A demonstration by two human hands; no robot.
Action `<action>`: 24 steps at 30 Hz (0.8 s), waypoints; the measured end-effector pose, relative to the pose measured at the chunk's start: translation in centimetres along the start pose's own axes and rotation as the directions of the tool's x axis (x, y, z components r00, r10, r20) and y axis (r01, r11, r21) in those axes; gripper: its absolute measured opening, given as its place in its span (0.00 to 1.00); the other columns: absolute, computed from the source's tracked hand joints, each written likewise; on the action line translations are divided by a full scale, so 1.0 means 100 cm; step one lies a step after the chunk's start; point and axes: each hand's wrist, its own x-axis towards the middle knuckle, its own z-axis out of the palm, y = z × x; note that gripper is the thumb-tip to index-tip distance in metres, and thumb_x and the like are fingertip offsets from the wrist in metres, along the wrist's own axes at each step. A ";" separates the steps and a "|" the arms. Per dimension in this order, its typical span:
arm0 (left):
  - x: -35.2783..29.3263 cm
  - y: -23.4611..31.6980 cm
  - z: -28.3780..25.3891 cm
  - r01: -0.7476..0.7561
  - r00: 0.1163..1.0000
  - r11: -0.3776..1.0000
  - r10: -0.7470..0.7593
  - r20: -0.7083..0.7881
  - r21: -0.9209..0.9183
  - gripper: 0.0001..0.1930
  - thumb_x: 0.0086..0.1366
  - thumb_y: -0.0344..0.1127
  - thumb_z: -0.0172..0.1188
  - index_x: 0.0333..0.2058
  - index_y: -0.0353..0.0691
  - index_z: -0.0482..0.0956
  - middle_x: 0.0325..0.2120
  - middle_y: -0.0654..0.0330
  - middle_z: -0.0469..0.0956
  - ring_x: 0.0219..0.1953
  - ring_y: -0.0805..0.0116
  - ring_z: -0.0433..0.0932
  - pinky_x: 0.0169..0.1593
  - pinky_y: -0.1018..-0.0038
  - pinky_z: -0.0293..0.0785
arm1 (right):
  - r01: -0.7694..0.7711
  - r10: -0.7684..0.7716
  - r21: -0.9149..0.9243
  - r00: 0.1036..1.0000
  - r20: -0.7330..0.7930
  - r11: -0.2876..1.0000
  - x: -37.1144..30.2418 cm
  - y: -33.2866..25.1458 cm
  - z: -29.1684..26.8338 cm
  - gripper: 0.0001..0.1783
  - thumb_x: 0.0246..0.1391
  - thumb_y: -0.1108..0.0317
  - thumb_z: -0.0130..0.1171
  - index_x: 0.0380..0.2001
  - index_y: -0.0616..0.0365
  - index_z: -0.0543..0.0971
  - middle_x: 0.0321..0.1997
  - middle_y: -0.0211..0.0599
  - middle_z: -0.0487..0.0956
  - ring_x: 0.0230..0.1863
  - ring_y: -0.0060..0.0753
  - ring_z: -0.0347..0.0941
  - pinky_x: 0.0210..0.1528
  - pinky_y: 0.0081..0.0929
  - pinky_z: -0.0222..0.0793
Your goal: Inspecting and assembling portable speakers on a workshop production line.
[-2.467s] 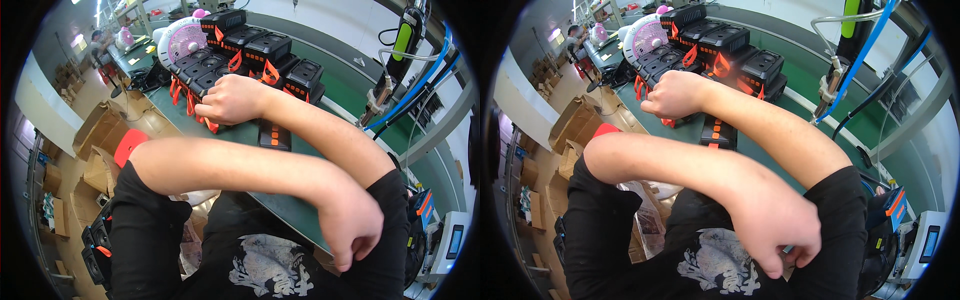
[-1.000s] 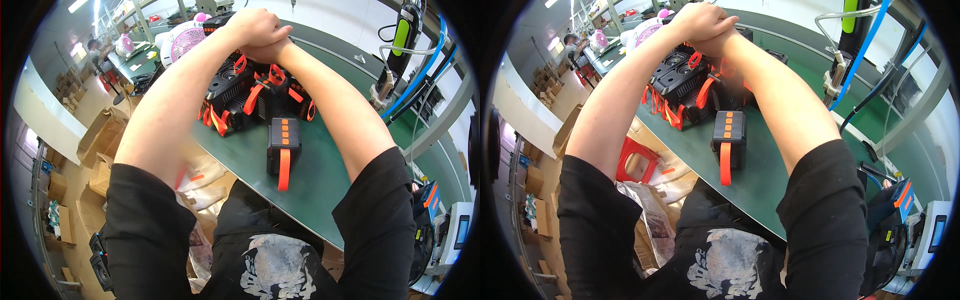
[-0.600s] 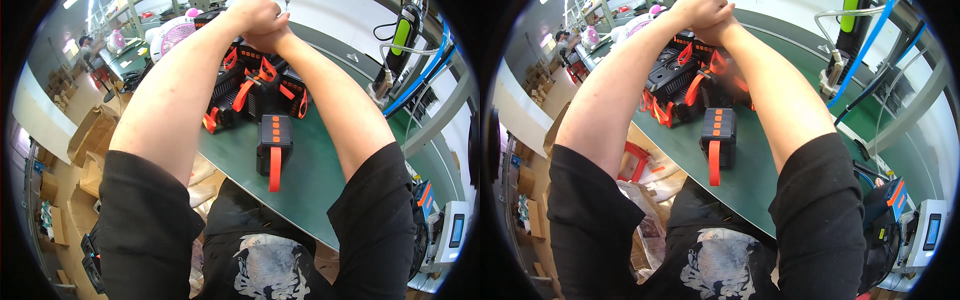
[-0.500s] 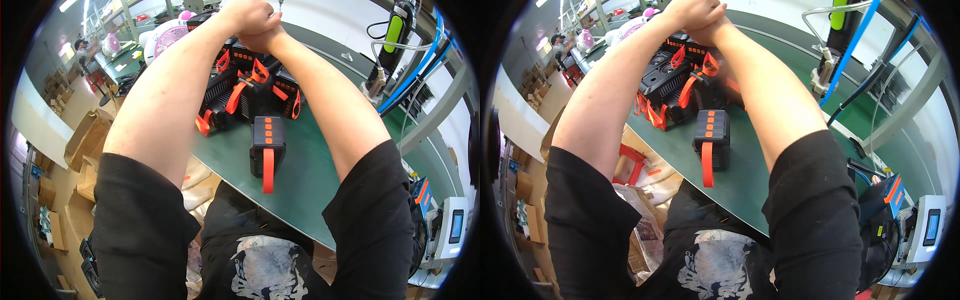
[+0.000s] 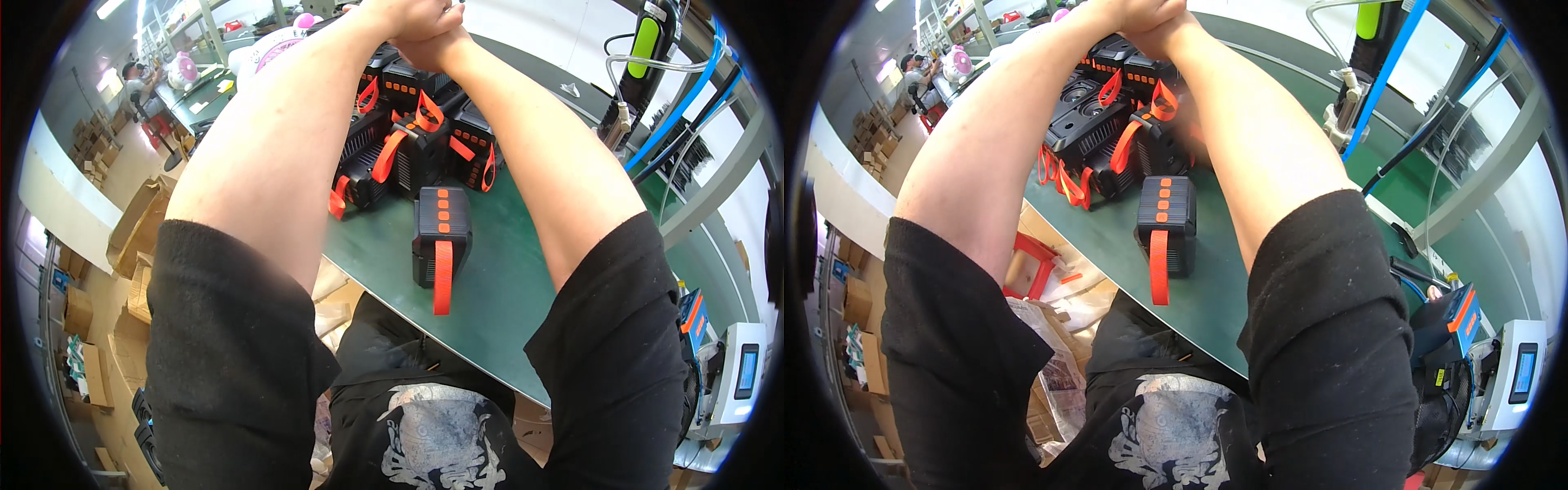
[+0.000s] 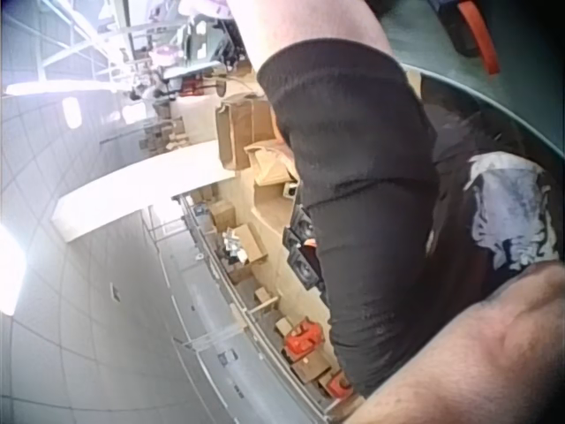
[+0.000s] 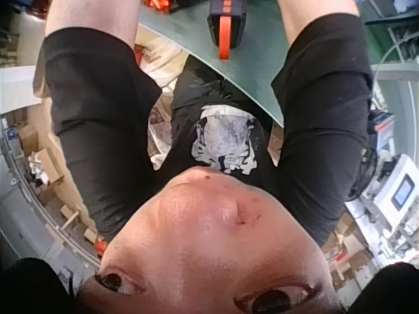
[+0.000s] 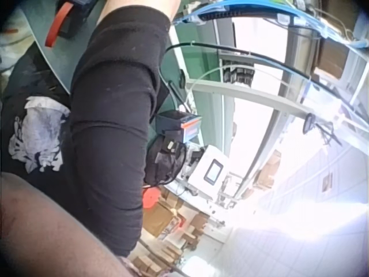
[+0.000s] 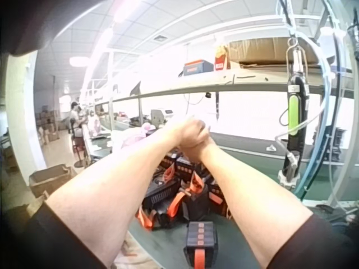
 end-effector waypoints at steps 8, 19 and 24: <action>0.007 -0.001 -0.001 -0.002 1.000 1.000 0.002 0.002 -0.004 0.20 0.60 0.47 0.49 0.21 0.39 0.80 0.18 0.51 0.77 0.21 0.54 0.77 0.28 0.63 0.74 | -0.007 0.022 -0.063 0.968 0.249 0.998 -0.005 0.004 -0.026 0.17 0.61 0.60 0.41 0.46 0.54 0.75 0.56 0.34 0.72 0.56 0.35 0.66 0.64 0.43 0.57; 0.014 0.000 -0.002 0.005 1.000 1.000 -0.005 -0.005 -0.022 0.18 0.59 0.45 0.49 0.20 0.39 0.79 0.17 0.51 0.77 0.20 0.54 0.76 0.27 0.63 0.74 | -0.063 0.054 0.032 0.972 0.230 0.997 -0.007 0.009 -0.024 0.18 0.58 0.55 0.46 0.46 0.52 0.75 0.53 0.33 0.72 0.54 0.37 0.65 0.61 0.43 0.55; 0.018 -0.001 -0.002 0.002 1.000 1.000 -0.002 -0.009 -0.026 0.18 0.59 0.44 0.49 0.20 0.39 0.79 0.17 0.51 0.77 0.20 0.54 0.76 0.27 0.63 0.74 | -0.063 0.053 0.041 0.974 0.219 0.997 -0.007 0.011 -0.023 0.17 0.57 0.56 0.48 0.44 0.52 0.75 0.49 0.34 0.73 0.51 0.37 0.66 0.57 0.42 0.56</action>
